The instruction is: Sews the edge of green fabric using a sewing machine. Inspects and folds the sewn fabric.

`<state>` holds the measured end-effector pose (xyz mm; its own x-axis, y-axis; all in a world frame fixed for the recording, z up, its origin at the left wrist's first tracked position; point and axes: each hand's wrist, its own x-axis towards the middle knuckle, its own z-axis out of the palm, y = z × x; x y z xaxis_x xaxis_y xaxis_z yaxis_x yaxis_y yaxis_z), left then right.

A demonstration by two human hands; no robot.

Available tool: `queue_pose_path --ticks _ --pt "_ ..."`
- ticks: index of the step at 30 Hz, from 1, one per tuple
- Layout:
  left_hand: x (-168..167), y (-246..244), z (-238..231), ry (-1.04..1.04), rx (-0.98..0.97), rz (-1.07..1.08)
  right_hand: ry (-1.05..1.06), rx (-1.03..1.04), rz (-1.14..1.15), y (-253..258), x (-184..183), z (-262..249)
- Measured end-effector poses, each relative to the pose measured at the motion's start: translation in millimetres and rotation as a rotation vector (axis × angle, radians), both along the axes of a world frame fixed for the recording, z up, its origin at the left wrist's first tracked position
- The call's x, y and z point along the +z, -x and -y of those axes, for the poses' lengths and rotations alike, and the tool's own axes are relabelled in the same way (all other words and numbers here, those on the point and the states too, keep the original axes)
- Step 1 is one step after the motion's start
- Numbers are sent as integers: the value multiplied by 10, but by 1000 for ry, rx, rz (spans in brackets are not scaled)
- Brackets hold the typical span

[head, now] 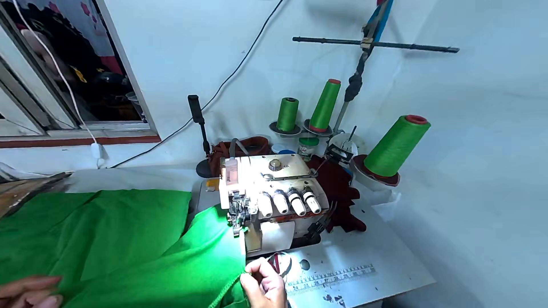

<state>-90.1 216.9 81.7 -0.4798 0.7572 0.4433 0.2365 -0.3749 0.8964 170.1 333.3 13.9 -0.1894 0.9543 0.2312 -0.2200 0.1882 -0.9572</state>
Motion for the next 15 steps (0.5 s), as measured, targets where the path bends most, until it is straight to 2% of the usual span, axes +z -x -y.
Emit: queue_pose_path --ticks 6,15 --pt "67 104 -229 24 18 -10 -3 -146 113 87 37 -41" --pt "151 171 -492 134 129 20 -63 -214 146 107 25 -92"
